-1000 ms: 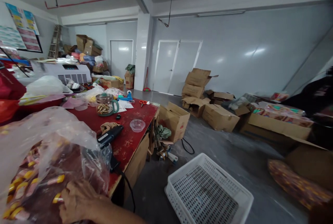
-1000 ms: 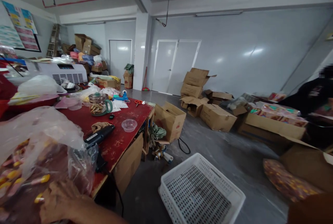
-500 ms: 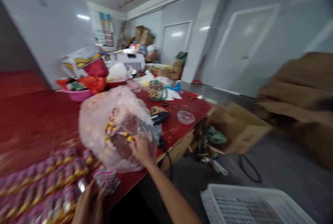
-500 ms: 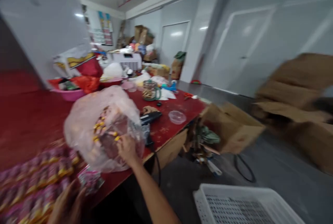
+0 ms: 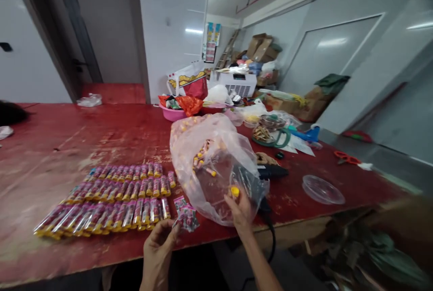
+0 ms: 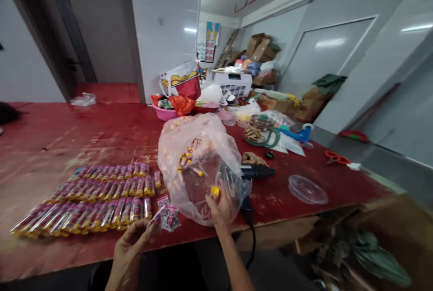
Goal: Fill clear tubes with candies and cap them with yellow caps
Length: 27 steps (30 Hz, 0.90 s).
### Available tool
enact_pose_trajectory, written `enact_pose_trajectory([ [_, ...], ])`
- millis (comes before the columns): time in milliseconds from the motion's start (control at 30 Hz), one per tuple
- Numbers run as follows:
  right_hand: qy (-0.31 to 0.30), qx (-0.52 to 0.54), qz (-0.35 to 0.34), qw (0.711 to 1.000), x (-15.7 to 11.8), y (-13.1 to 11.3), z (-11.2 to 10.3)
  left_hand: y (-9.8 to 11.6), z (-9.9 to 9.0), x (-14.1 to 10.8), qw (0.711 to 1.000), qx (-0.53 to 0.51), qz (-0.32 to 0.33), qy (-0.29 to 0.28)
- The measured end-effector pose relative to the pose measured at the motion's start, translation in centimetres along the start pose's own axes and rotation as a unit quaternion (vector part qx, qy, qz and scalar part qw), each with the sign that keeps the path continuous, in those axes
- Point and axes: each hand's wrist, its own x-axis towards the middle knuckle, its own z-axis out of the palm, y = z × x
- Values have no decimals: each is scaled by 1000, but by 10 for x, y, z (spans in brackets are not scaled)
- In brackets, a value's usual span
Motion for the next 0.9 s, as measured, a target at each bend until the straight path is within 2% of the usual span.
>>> enact_pose_trajectory([
  [67,-23,30,23,999,-31,-18,9,8,-3,-3,1000,1,-10,-21],
  [133,-75,64,48,994,-65,-39,24,11,-7,-7,998,3,-20,-52],
  [233,-168,150,127,966,-106,-65,47,9,-14,-12,997,1,-26,-79],
  [300,-183,199,174,947,-119,-74,57,6,-19,-16,997,1,-21,-80],
  [433,-185,231,216,930,-124,-76,63,8,-30,-22,997,-4,-44,-69],
  [667,-299,264,235,886,-133,-81,59,31,-49,-27,989,50,-109,-87],
  [833,-308,342,251,852,-130,-91,59,42,-65,-35,994,35,-103,0],
  [900,-310,342,230,857,-127,-93,59,44,-69,-38,995,20,-97,23],
])
